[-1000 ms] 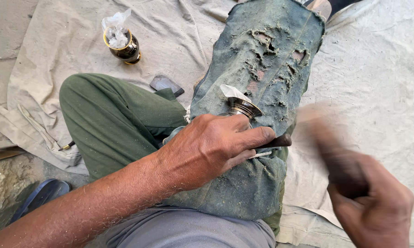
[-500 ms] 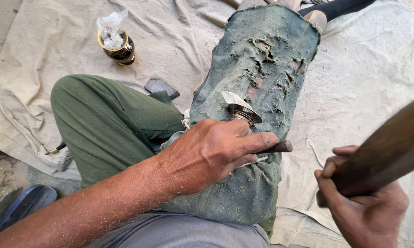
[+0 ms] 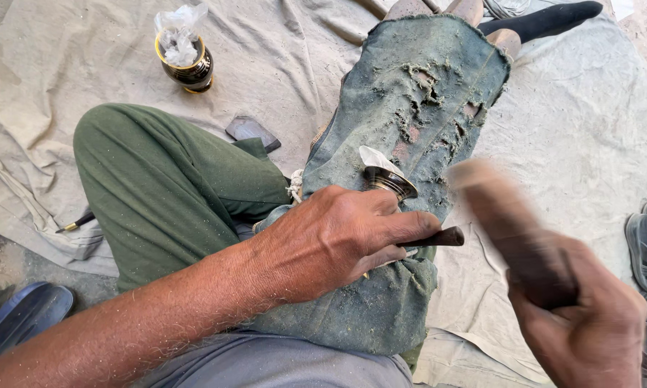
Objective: The person sits on the ground with a sandbag on their lap holding a small brass pot. They hold a punch against the pot's surface and strike it repeatedly with a wooden mallet, rotating the pot to work different areas, and briefly set the pot down before resuming hammering.
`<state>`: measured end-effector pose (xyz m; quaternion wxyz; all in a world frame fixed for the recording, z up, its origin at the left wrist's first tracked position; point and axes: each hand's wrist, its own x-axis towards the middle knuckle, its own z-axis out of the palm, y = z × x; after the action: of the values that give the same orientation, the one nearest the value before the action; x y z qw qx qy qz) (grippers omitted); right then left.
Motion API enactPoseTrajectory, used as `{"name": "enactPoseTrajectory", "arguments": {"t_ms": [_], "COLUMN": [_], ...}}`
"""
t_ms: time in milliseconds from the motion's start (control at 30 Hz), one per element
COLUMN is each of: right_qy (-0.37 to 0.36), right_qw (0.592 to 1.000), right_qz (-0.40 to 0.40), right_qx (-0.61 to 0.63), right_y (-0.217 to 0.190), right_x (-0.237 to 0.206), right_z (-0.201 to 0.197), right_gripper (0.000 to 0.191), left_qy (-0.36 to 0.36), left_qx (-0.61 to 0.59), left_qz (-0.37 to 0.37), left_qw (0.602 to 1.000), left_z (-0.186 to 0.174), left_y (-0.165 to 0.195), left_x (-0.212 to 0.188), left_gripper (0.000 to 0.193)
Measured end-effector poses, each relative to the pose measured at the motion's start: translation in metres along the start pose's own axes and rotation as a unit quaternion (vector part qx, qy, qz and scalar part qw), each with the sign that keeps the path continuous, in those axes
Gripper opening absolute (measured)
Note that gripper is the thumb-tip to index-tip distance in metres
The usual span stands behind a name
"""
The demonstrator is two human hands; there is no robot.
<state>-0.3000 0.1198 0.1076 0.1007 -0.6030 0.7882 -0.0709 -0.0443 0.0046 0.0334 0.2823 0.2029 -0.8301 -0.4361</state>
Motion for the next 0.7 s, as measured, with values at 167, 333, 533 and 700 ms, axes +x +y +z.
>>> {"name": "enactPoseTrajectory", "arguments": {"t_ms": [167, 333, 533, 700], "right_qy": [-0.002, -0.027, -0.042, -0.005], "right_qw": [0.987, 0.997, 0.997, 0.998], "right_qz": [-0.072, 0.041, 0.044, 0.027], "right_qx": [-0.141, -0.053, -0.055, 0.049], "right_y": [-0.003, -0.009, -0.010, -0.013], "right_x": [0.001, 0.005, 0.008, 0.008], "right_z": [-0.004, -0.007, -0.011, -0.012], "right_gripper": [0.043, 0.042, 0.044, 0.044], "left_qy": [0.005, -0.002, 0.022, 0.012], "left_qx": [-0.016, -0.031, -0.054, -0.073], "left_qz": [0.005, -0.011, -0.001, -0.008], "left_qw": [1.000, 0.999, 0.998, 0.997], "left_z": [-0.001, -0.002, -0.004, -0.003], "left_y": [-0.004, -0.006, -0.010, -0.015], "left_x": [-0.001, -0.003, -0.005, -0.007], "left_gripper": [0.044, 0.043, 0.044, 0.045]}}
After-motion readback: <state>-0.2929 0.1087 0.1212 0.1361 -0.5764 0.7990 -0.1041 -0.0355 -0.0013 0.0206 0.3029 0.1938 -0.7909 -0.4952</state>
